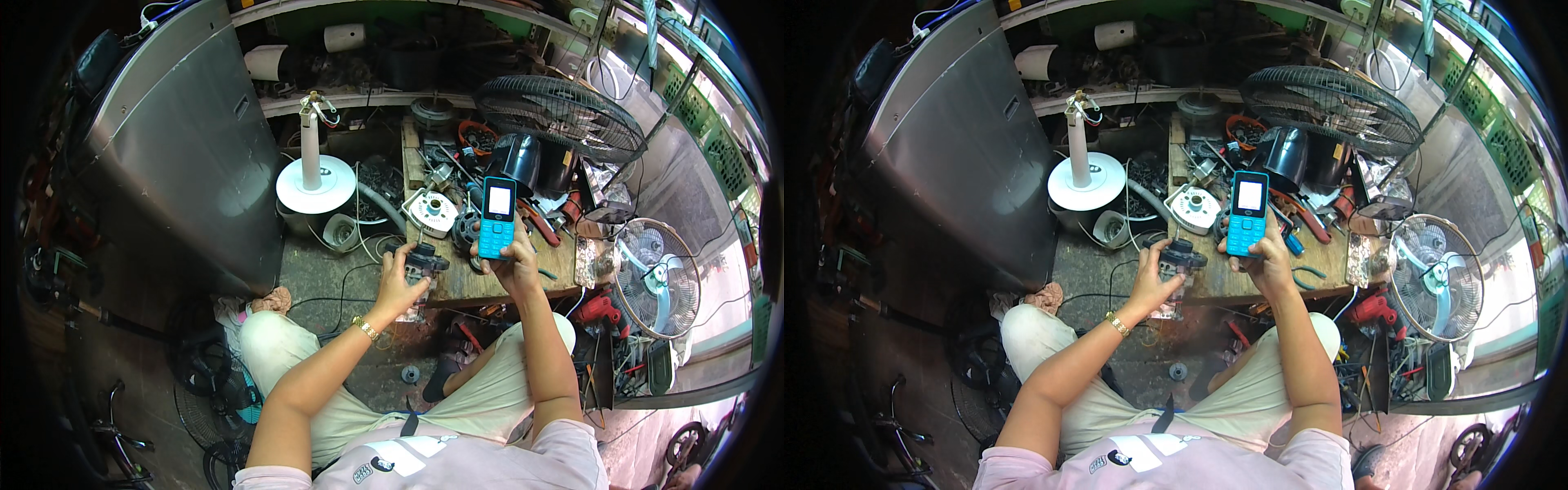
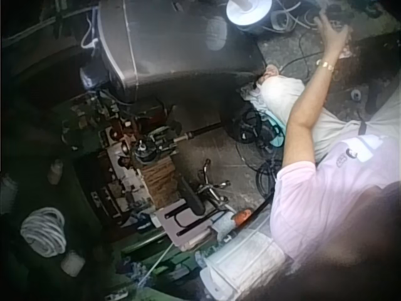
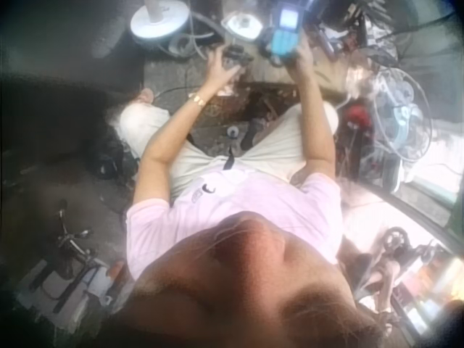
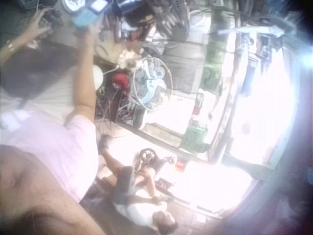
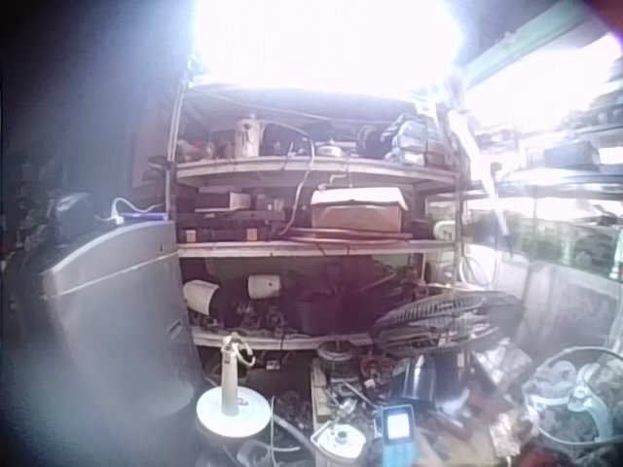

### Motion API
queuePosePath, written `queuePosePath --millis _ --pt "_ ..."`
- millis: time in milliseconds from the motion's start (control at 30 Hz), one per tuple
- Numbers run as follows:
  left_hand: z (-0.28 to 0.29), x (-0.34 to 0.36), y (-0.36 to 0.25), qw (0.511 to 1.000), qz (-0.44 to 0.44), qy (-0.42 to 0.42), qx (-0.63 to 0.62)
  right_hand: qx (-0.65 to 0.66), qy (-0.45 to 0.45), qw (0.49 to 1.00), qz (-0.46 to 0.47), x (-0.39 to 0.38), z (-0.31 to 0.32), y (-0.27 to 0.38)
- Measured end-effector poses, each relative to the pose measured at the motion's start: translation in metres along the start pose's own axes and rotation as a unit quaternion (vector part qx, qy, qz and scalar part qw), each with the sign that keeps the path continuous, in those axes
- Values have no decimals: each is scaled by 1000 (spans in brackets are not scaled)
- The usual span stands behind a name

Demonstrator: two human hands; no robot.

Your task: The person sits on the floor in a workshop and uses a turquoise handheld device to test a small motor assembly. They then use a screwdriver to adjust the motor and wire cutters to trim wires, continuing to manipulate the assembly with their hands.

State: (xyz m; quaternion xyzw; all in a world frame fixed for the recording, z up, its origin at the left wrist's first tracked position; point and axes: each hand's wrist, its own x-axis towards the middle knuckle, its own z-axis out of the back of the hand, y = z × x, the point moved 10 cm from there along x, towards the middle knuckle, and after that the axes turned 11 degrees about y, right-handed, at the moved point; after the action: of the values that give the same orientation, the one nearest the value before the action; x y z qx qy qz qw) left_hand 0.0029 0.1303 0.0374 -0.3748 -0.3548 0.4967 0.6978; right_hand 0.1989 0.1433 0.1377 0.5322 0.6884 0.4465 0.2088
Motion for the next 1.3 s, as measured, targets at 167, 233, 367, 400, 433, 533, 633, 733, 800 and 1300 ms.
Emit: queuePosePath --millis 167,233,367,400,433,533,633,733,800,1300 --pt "0 1 1 1000 -3 -2 6 35 20 999 -5 0 1 -4" --pt "-1 1 0 1000 -2 -1 4 30 22 999 -5 1 2 -5" --pt "1 0 0 1000 3 0 5 -16 1 1000 1 1 -2 -1" --pt "0 0 0 1000 3 0 6 -24 -3 1000 3 1 1 -1" --pt "0 1 0 1000 2 0 6 -32 -8 999 5 0 5 -1" --pt "0 0 1 1000 1 -1 5 -34 -7 999 12 0 5 0" --pt "0 0 1 1000 3 -1 4 -21 -3 1000 10 0 4 1" --pt "0 0 0 1000 8 2 9 -16 9 1000 13 0 3 1" --pt "0 1 1 1000 6 2 14 -25 9 1000 13 0 3 1" --pt "-2 1 4 1000 14 6 11 -78 -49 995 29 -4 15 4"
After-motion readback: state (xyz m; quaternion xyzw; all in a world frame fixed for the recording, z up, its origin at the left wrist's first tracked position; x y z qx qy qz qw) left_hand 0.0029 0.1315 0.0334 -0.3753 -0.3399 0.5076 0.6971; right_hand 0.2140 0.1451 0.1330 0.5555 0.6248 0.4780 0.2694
